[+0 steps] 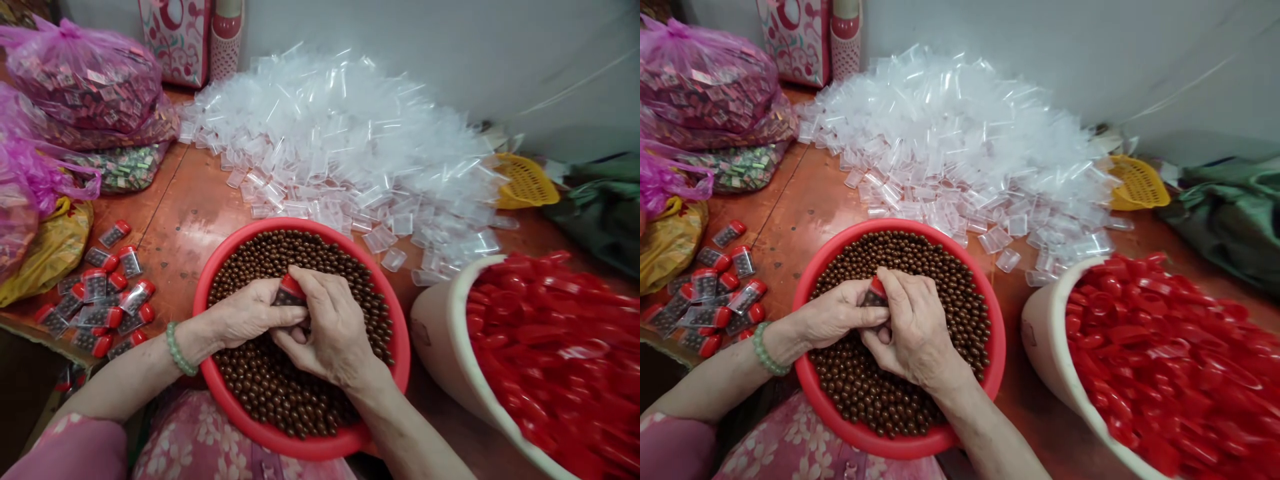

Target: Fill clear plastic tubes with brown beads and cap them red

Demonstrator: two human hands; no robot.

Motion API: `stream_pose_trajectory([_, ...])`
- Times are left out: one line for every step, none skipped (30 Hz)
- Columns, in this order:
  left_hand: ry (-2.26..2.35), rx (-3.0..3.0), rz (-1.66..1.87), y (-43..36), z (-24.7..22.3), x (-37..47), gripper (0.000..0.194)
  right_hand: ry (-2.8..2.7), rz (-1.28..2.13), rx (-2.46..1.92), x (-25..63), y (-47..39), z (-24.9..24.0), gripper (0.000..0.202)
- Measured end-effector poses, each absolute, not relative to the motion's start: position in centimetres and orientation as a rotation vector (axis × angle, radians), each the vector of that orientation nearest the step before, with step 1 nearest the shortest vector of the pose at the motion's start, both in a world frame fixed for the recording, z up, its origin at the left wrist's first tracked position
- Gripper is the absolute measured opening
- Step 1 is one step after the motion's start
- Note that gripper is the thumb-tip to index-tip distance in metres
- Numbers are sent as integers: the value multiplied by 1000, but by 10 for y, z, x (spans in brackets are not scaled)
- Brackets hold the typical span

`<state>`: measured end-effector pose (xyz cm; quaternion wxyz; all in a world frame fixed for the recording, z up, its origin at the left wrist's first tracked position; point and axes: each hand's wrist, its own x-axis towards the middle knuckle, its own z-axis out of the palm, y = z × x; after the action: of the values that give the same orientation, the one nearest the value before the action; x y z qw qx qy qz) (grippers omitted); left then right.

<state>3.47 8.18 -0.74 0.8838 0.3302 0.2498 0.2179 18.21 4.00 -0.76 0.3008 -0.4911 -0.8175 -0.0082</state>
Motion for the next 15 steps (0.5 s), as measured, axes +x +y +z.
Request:
stream_pose_trajectory([514, 690, 448, 81, -7, 35, 50, -2159, -30, -1294, 183, 40, -7, 67])
stream_pose_trajectory([510, 693, 445, 81, -6, 35, 50, -2154, -39, -1286, 183, 40, -7, 67])
stream_pose_trajectory([505, 696, 443, 81, -6, 34, 50, -2153, -49, -1280, 184, 39, -7, 67])
stream_pose_trajectory([503, 698, 441, 80, -6, 34, 50, -2154, -59, -1278, 184, 39, -7, 68])
stream_pose_trajectory([499, 703, 437, 80, -7, 34, 49, -2157, -66, -1277, 183, 39, -7, 69])
stream_pose_trajectory([496, 709, 431, 80, -7, 33, 48, -2161, -72, -1277, 183, 38, -7, 69])
stream_pose_trajectory([490, 716, 426, 80, -9, 33, 48, -2161, -79, -1278, 181, 38, -7, 70])
stream_pose_trajectory([487, 726, 423, 80, -9, 33, 48, -2162, -84, -1277, 180, 37, -6, 70])
stream_pose_trajectory([489, 745, 431, 80, -10, 32, 47, -2166, -80, -1275, 178, 36, -5, 70])
stream_pose_trajectory([496, 782, 450, 80, -10, 31, 46, -2179, -60, -1277, 176, 35, -3, 69])
stream_pose_trajectory([513, 841, 478, 79, -8, 30, 44, -2206, -24, -1281, 176, 34, 0, 69])
stream_pose_trajectory([549, 923, 508, 78, -6, 27, 40, -2245, 25, -1282, 176, 33, 3, 69])
stream_pose_trajectory([605, 1024, 530, 76, -2, 22, 35, -2292, 84, -1286, 178, 32, 5, 72])
stream_pose_trajectory([676, 1135, 541, 74, 2, 15, 30, -2331, 138, -1302, 182, 31, 7, 78])
stream_pose_trajectory([766, 1246, 541, 71, 6, 6, 26, -2351, 173, -1345, 189, 30, 8, 84])
